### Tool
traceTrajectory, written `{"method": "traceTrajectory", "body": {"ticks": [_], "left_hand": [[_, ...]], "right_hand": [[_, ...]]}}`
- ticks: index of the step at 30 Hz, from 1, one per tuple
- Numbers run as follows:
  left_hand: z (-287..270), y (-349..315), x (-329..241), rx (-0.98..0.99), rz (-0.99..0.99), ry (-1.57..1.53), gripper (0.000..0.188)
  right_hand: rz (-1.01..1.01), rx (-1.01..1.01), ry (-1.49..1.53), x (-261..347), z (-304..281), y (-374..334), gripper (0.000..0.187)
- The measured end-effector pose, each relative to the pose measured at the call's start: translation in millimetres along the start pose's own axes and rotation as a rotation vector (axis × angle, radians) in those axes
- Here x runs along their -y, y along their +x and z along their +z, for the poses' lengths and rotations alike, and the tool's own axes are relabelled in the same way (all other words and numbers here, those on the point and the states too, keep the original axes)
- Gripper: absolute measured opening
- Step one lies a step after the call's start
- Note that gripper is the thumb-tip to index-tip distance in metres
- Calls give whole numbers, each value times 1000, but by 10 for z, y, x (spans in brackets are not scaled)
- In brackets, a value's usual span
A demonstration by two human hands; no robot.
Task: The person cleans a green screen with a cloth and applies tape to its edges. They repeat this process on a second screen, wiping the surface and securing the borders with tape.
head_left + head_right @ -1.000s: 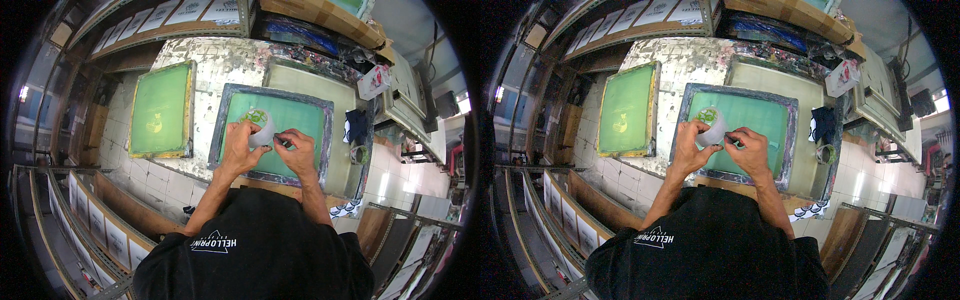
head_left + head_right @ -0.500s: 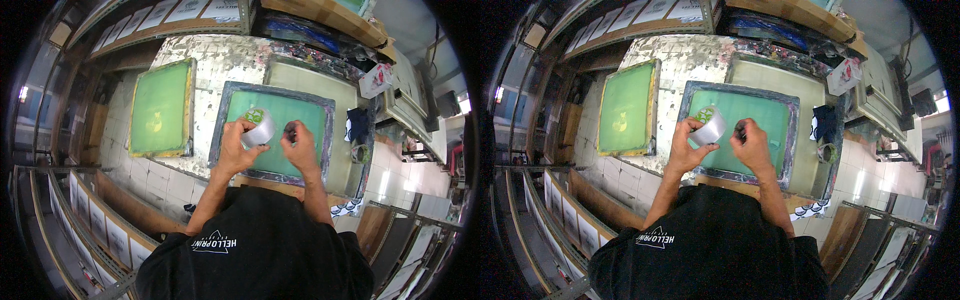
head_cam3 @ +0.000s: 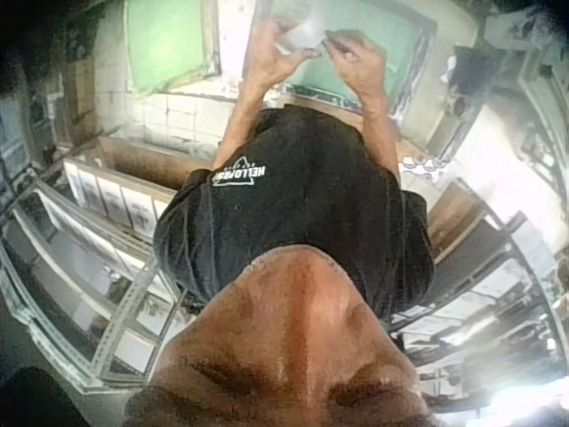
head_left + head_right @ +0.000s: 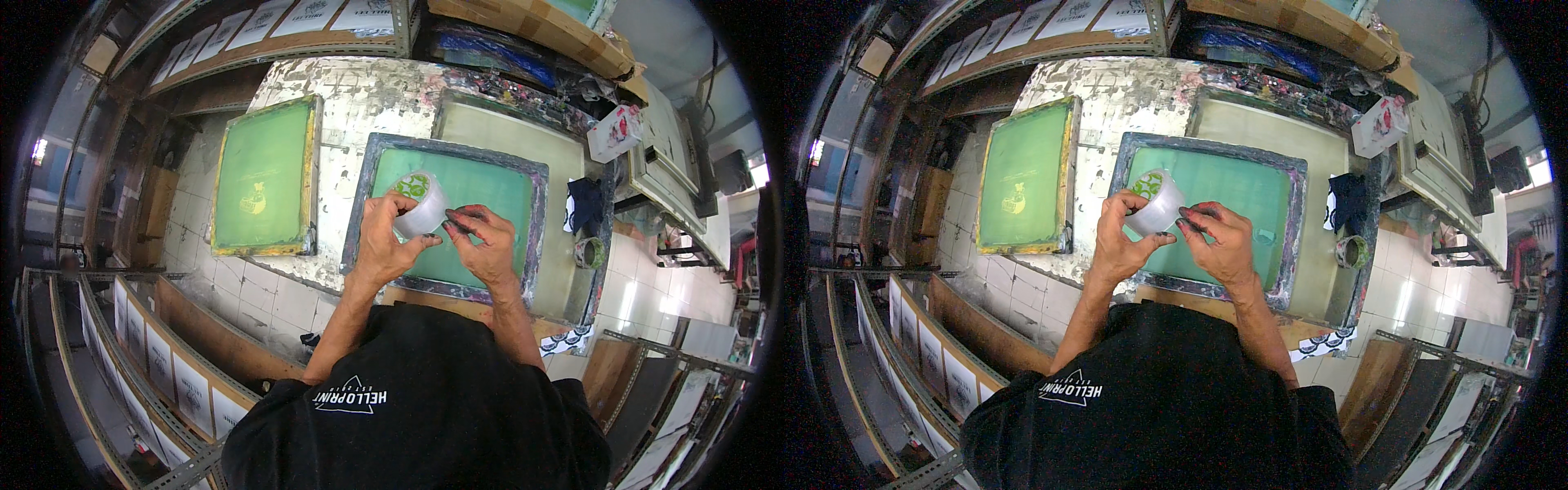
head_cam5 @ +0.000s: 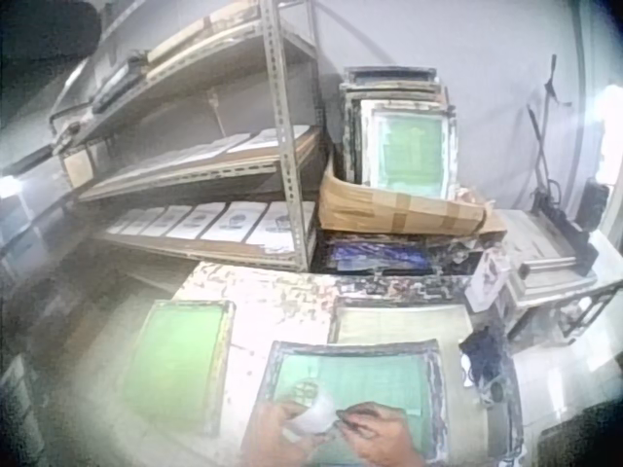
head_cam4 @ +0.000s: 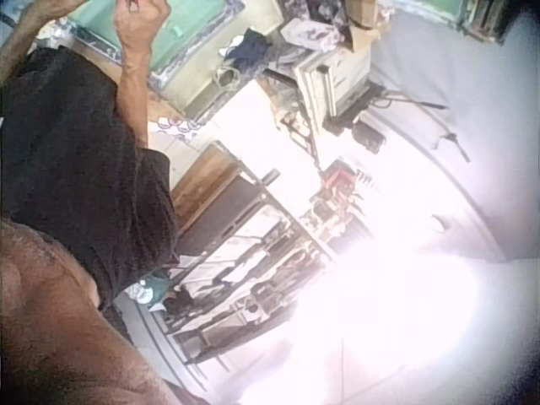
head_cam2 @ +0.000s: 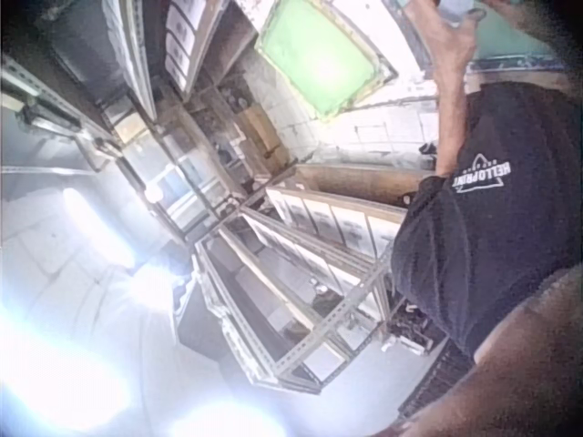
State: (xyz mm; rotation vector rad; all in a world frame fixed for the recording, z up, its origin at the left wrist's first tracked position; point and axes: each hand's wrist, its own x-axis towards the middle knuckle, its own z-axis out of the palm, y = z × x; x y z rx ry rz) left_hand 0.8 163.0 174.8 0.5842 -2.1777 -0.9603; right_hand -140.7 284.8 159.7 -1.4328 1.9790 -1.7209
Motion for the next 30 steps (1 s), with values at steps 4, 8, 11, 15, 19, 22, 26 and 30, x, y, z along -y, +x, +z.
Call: {"method": "traceTrajectory", "body": {"ticks": [4, 8, 11, 15, 19, 22, 26, 30], "left_hand": [[-3, -5, 22, 36, -70, -100, 56], [-19, 18, -59, 67, -76, -56, 58], [-31, 30, -78, 108, -108, -38, 58], [-51, 43, -92, 150, -97, 5, 58], [-47, 24, -87, 187, -109, 16, 61], [-34, 11, -32, 218, -164, -159, 58], [-33, -31, 19, 237, -236, -518, 52], [-35, -45, 158, 281, -250, -719, 52]], "right_hand": [[-242, 11, -176, -27, -62, 52, 24], [-348, -11, -260, 14, -85, 76, 24], [-374, -8, -292, 11, -83, 80, 24], [-344, 9, -302, -4, -71, 75, 22], [-112, 12, -97, -23, -54, 31, 18], [63, -22, 60, 0, -73, 26, 13], [385, -156, 326, -110, -165, -12, 10], [571, -64, 597, -234, -310, -56, 30]]}}
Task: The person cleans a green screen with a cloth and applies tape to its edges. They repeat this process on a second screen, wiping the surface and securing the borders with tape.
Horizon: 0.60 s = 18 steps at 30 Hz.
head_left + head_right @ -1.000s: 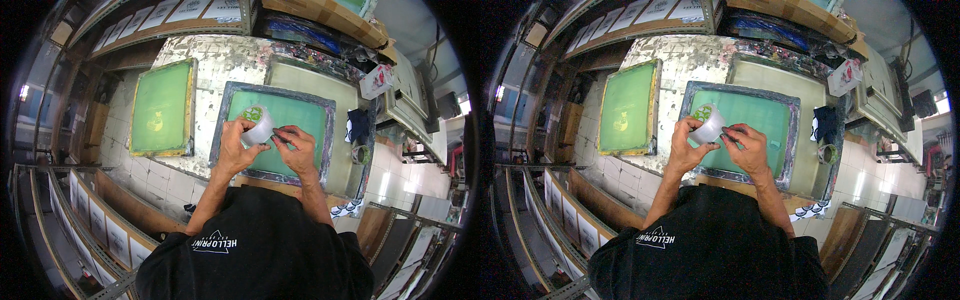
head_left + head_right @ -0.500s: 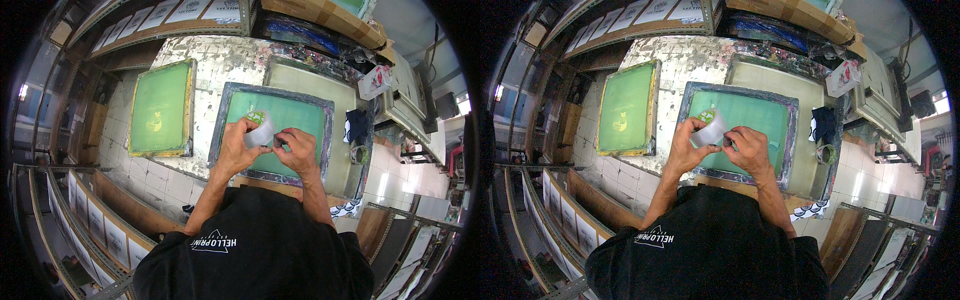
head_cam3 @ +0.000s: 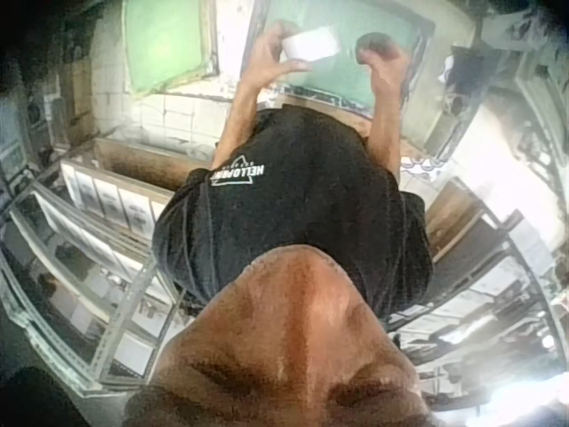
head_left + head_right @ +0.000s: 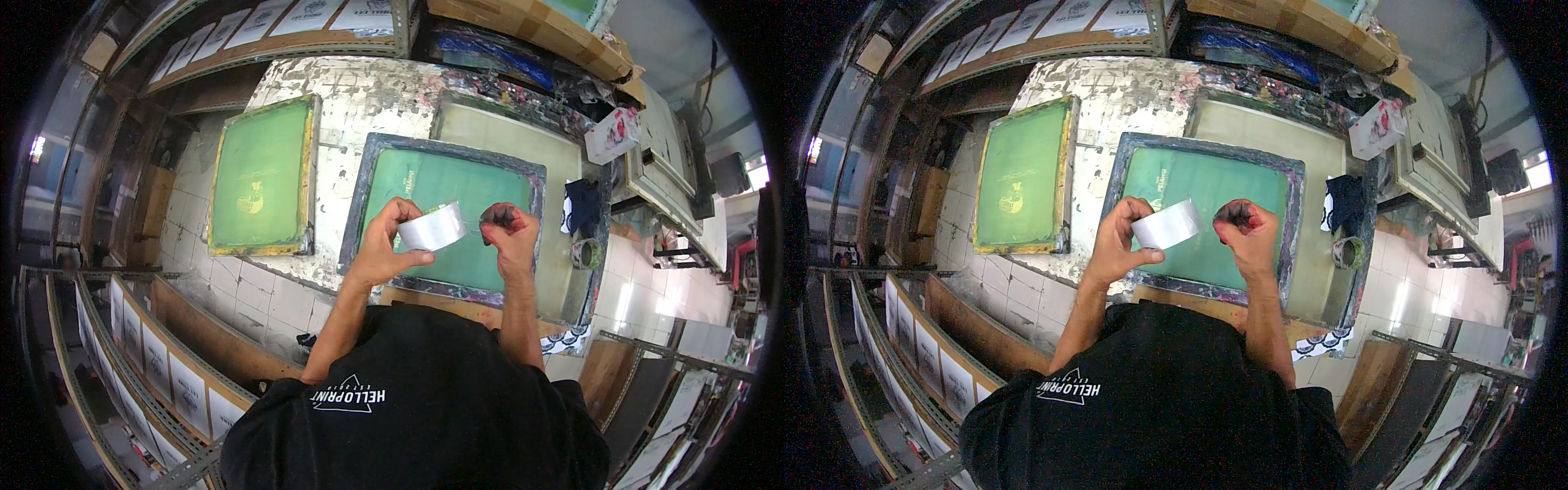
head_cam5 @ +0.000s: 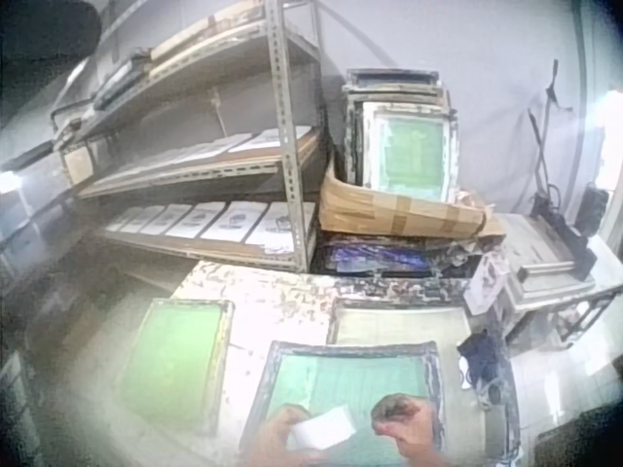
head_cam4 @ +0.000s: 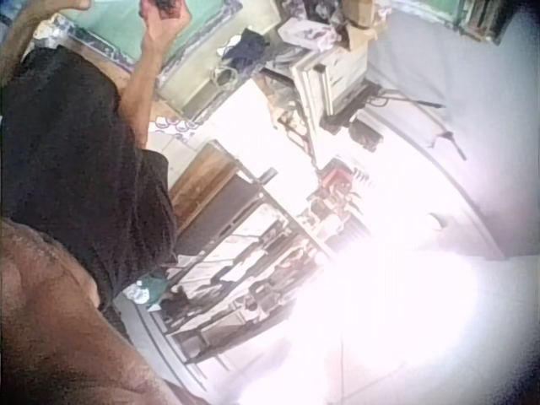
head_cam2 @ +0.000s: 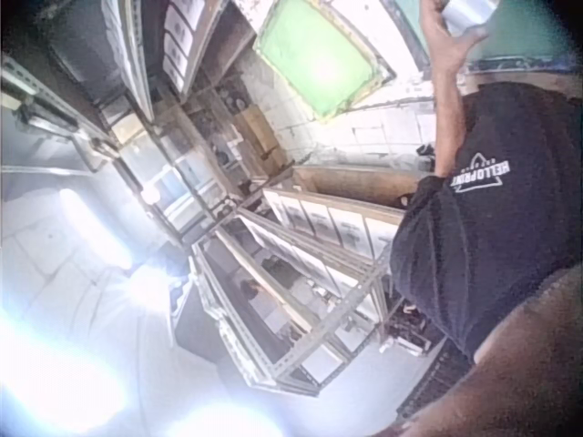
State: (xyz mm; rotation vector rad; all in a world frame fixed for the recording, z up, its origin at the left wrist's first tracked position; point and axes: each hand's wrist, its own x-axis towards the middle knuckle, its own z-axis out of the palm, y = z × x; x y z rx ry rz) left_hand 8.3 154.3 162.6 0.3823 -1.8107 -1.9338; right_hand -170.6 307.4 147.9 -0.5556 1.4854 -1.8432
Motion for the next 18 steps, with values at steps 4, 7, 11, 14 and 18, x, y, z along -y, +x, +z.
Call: {"method": "traceTrajectory", "body": {"ticks": [4, 7, 11, 14, 18], "left_hand": [[-81, -14, 87, 64, -8, -376, 52], [-49, -9, 81, 178, 13, -496, 53], [131, 28, -81, -135, 58, -409, 61], [-6, 23, -63, -163, 83, -123, 58], [82, -39, -138, -178, 64, 176, 33]], "right_hand": [[-192, 334, 204, 128, 132, 34, 76], [-282, 482, -80, 83, 211, 23, 89], [-180, 290, -359, 164, 313, -111, 54], [-554, 121, -816, 277, 368, -115, 50], [-715, 113, -1041, 304, 429, -146, 45]]}}
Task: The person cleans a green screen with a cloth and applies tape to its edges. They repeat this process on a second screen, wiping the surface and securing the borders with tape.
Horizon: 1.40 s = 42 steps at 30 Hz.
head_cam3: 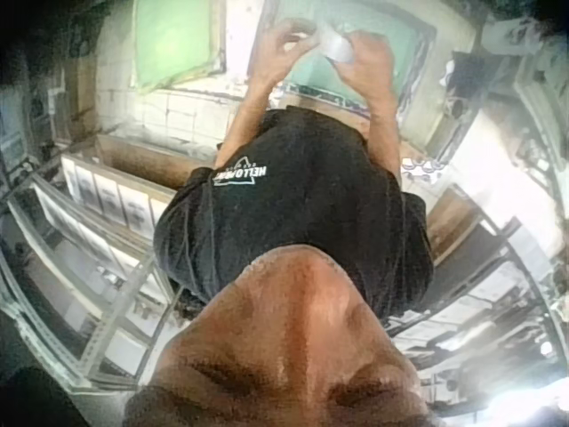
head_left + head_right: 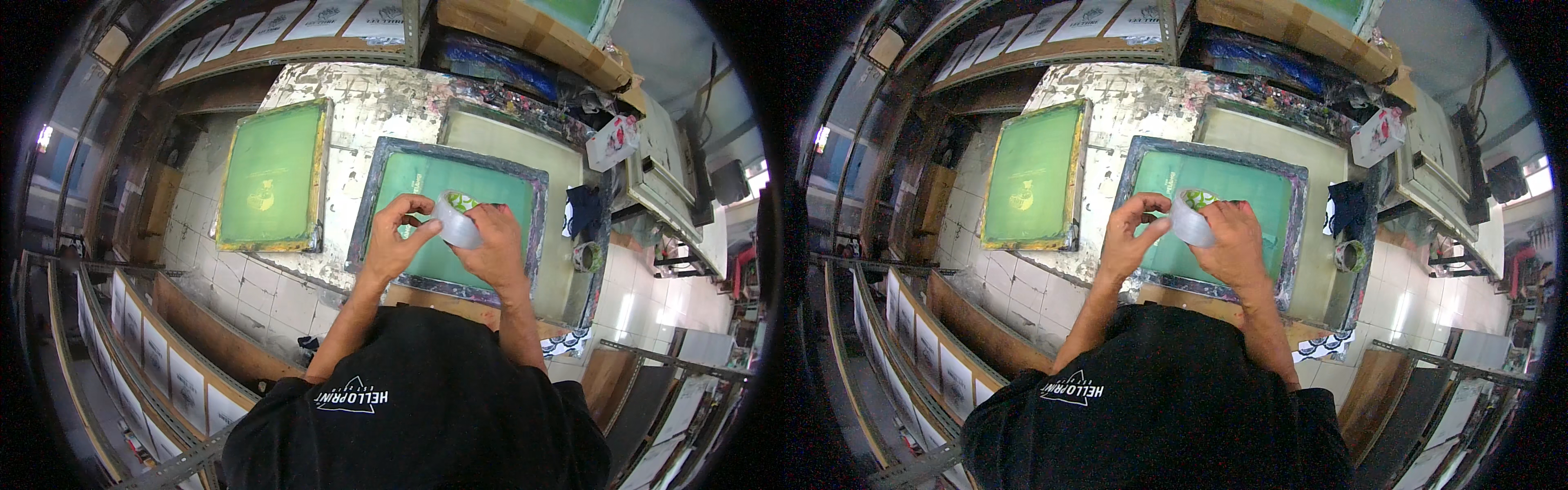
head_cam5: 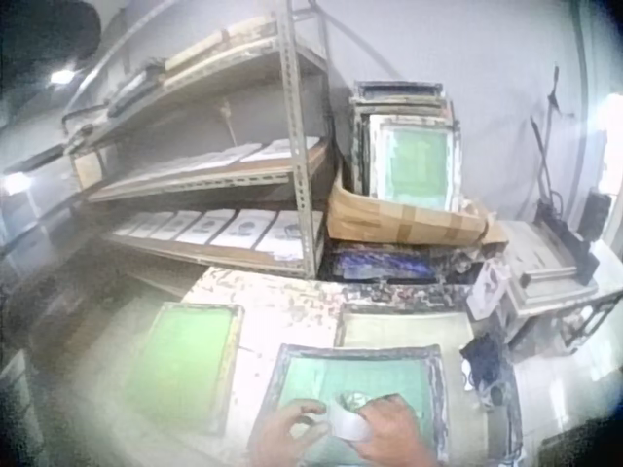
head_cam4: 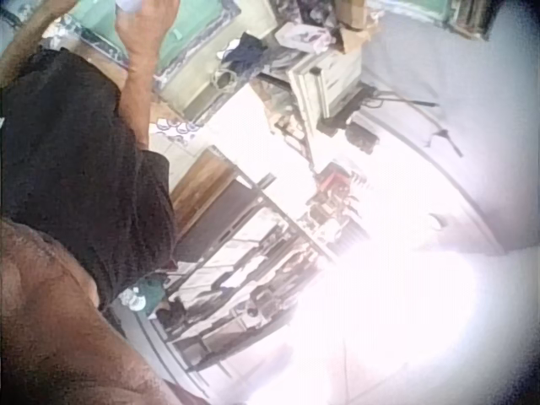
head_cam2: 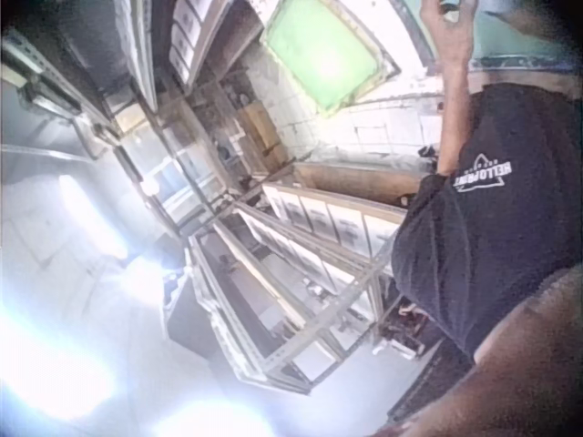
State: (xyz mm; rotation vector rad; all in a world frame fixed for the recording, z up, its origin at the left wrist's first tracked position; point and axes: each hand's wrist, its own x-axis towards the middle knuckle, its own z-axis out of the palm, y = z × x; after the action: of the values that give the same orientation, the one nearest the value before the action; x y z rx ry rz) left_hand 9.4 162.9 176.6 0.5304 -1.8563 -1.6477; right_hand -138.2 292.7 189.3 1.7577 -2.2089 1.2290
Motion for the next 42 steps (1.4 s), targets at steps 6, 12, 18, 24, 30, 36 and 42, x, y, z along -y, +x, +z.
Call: {"method": "traceTrajectory", "body": {"ticks": [6, 12, 18, 24, 30, 36, 42], "left_hand": [[75, -78, 15, -120, -87, 177, 10], [-171, -111, 53, -246, -180, 41, 9], [-141, -173, 183, -315, -407, -327, 15], [-88, -215, 387, -338, -407, 115, 21], [-164, -226, 618, -384, -322, 103, 21], [-519, -238, 992, -446, -394, 166, 19], [-549, -280, 1169, -503, -395, 172, 21]], "right_hand": [[-42, 9, -82, 91, 56, -79, 42], [243, 226, -36, 105, -52, -103, 41], [30, 145, -80, -126, -51, -108, 41], [202, 400, -75, -83, -66, -257, 49], [185, 386, -149, -570, -332, -648, 51], [371, 437, -296, -1298, -1092, -1053, 52], [579, 324, 431, -1573, -1047, -1228, 50]]}}
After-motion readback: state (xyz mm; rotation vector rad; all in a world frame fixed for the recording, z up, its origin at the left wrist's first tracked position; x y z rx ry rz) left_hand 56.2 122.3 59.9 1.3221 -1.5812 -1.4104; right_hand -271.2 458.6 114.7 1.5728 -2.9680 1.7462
